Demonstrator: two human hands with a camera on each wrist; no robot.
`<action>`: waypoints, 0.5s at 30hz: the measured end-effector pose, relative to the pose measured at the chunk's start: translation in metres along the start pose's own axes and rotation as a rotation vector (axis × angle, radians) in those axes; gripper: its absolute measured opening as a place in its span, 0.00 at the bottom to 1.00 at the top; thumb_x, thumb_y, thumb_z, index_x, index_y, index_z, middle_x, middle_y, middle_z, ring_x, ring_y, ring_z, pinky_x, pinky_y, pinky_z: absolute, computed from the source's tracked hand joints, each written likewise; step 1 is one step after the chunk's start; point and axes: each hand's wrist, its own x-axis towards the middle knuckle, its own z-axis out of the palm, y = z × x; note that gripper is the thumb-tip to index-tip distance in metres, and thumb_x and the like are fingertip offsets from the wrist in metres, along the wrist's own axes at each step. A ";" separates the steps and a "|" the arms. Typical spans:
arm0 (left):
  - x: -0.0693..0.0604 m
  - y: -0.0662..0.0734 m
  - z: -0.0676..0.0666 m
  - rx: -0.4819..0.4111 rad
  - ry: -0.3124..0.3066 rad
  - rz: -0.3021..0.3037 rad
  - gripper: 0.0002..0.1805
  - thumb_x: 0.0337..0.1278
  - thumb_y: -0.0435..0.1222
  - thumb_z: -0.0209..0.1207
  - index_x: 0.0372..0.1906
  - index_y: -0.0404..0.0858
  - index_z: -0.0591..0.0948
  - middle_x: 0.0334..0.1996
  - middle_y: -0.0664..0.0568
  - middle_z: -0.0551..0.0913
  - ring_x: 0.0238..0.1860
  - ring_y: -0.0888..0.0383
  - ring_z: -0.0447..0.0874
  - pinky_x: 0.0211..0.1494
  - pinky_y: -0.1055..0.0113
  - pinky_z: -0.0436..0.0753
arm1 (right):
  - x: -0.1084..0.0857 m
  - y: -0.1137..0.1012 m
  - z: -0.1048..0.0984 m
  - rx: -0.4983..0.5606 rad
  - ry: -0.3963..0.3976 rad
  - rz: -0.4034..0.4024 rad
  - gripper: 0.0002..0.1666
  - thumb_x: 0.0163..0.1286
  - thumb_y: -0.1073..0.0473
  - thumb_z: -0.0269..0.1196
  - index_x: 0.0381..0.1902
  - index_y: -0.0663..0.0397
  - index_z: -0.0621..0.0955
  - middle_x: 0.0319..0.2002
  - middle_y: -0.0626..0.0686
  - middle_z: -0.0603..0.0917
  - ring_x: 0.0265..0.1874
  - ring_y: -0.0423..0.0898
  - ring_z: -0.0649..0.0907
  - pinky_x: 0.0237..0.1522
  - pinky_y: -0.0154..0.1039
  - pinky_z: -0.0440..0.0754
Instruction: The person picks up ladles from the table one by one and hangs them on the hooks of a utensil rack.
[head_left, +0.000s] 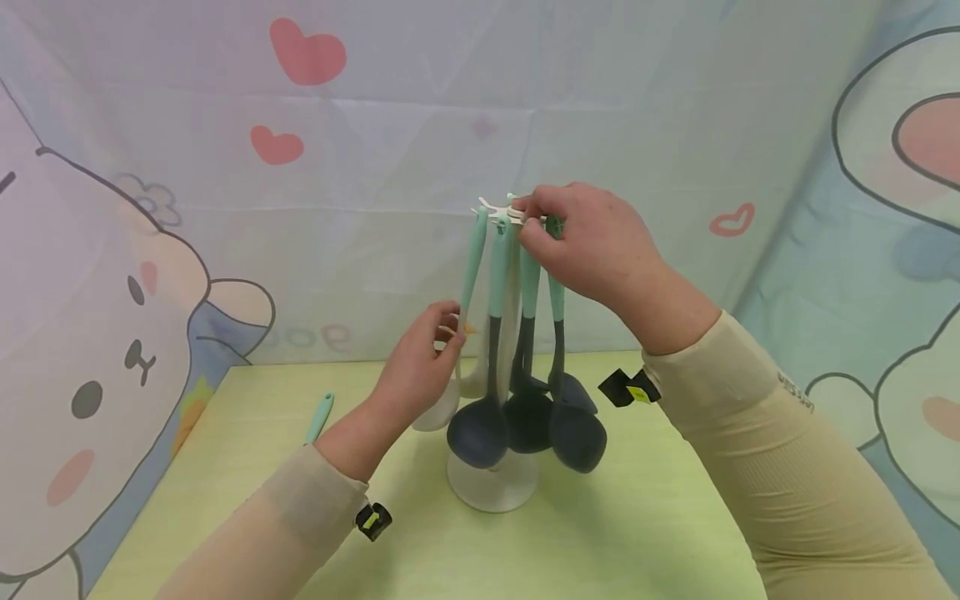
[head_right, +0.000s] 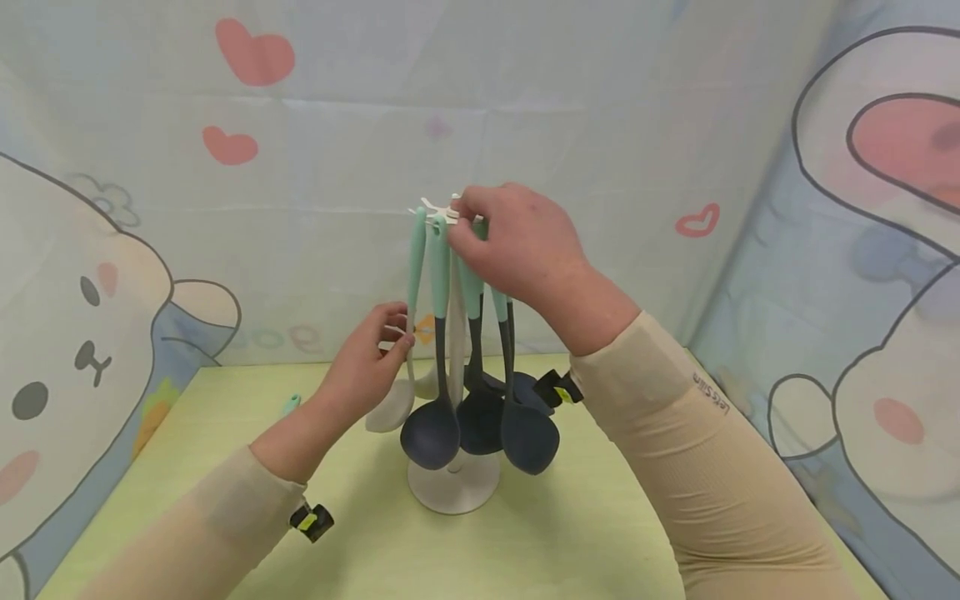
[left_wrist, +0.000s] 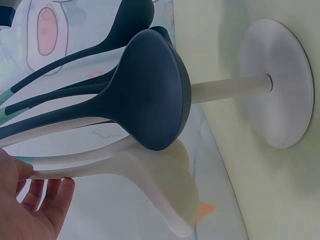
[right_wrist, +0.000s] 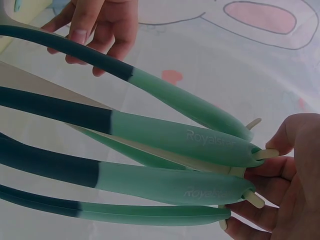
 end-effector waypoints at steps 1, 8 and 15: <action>0.000 0.000 0.001 -0.003 -0.003 0.000 0.20 0.74 0.36 0.52 0.67 0.41 0.69 0.54 0.49 0.77 0.53 0.54 0.78 0.55 0.58 0.79 | 0.000 0.000 0.000 -0.002 0.003 -0.005 0.20 0.72 0.53 0.48 0.51 0.44 0.85 0.54 0.46 0.84 0.43 0.48 0.77 0.43 0.46 0.74; -0.002 -0.001 0.003 -0.009 -0.001 -0.001 0.21 0.74 0.37 0.52 0.67 0.40 0.69 0.55 0.49 0.77 0.54 0.55 0.78 0.55 0.58 0.79 | 0.000 0.004 0.000 0.002 0.017 -0.017 0.21 0.71 0.55 0.47 0.49 0.44 0.85 0.54 0.45 0.84 0.40 0.47 0.76 0.42 0.45 0.73; -0.005 -0.001 0.005 -0.010 -0.008 -0.008 0.21 0.74 0.37 0.53 0.67 0.39 0.69 0.55 0.48 0.77 0.54 0.54 0.78 0.54 0.57 0.80 | 0.001 0.005 0.002 0.011 0.018 -0.015 0.19 0.70 0.56 0.47 0.44 0.45 0.85 0.54 0.43 0.84 0.39 0.47 0.76 0.41 0.44 0.72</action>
